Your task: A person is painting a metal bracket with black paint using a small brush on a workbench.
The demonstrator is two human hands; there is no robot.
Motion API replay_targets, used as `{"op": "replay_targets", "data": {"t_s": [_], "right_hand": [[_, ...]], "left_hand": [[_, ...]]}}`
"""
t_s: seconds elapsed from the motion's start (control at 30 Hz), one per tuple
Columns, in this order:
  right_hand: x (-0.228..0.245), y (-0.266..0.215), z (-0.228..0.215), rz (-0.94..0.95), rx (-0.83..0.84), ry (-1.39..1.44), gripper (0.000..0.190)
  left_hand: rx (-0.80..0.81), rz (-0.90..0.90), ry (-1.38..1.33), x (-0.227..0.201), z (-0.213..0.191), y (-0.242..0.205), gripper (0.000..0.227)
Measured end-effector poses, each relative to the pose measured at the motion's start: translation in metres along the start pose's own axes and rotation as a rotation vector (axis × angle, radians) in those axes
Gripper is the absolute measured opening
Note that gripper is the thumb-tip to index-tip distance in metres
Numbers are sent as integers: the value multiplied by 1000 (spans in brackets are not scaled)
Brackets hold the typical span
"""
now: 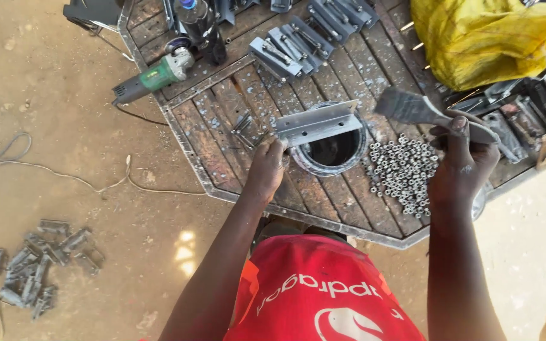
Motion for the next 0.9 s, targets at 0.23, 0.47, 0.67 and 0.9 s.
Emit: {"op": "replay_targets", "data": {"t_s": [0.23,0.47,0.67,0.9], "right_hand": [[-2,3,35,253,203,337,27],[-29,21,38,151,361,91,25],[-41,63,-27,119,164,38,19],[-22,20,16,213,329,199,27]], "left_hand": [[-58,263,118,1,31,-5,30],[-10,421,140,-18,52,-26,34],[-50,488,141,-33,56,-19,33],[4,428,186,-36,77,-10,35]]}}
Point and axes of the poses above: each hand's wrist, its own y-axis towards the middle knuckle, its own z-axis out of the palm, x = y × z, the point moved 10 cm from there along y, towards the middle knuckle, and after that the axes turned 6 degrees about y, right-handed, at the moved point
